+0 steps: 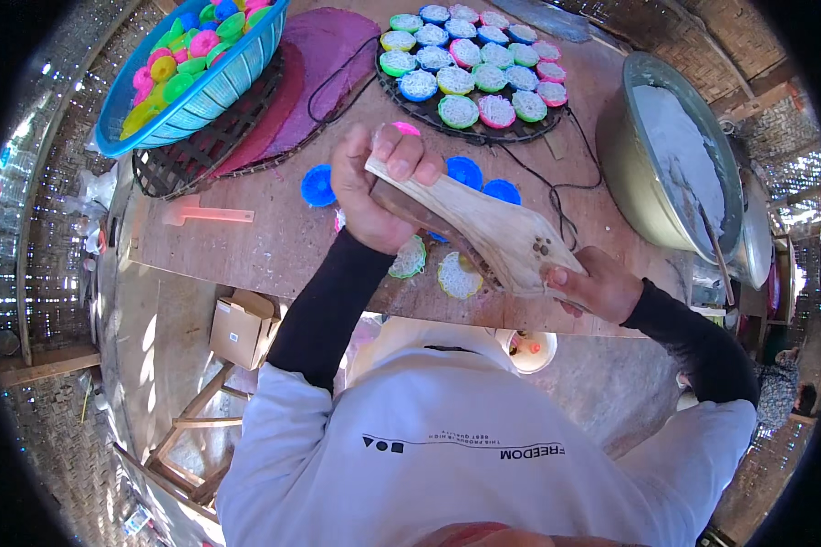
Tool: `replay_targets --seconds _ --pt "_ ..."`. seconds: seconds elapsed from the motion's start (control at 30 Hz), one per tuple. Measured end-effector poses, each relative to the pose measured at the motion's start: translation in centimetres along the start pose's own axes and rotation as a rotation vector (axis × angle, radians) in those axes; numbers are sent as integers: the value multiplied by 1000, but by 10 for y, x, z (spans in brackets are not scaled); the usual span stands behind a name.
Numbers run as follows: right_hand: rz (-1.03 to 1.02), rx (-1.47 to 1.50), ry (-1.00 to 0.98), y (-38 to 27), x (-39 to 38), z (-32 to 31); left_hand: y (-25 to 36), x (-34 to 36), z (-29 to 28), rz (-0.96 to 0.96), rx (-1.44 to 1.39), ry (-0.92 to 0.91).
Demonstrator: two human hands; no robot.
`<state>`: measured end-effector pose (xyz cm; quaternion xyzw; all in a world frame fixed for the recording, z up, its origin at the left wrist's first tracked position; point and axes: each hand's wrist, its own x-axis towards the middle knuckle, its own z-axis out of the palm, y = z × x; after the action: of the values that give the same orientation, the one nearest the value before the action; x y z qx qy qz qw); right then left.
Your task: The person scoops a white paste from a large metal bowl using a wooden tool and fills small colorful plastic molds arranged on a wooden table. The person repeatedly fills the molds and places them on a tray.
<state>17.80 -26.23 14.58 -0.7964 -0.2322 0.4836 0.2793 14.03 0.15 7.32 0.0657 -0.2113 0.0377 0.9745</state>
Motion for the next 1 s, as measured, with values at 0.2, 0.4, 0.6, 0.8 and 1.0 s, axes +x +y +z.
replay_targets --seconds 0.2,0.4,0.6,0.8,1.0 --pt "-239 274 38 18 -10 5 2 -8 14 -315 711 71" --pt "-271 314 54 36 -5 7 -18 -48 -29 -542 1958 -511" --pt "-285 280 117 46 0 5 -29 -57 -52 -609 1872 -120" --pt "-308 318 184 45 0 -2 -26 -70 8 -509 2112 -152" --pt "-312 283 197 50 4 -5 -31 -98 24 -586 2541 -340"
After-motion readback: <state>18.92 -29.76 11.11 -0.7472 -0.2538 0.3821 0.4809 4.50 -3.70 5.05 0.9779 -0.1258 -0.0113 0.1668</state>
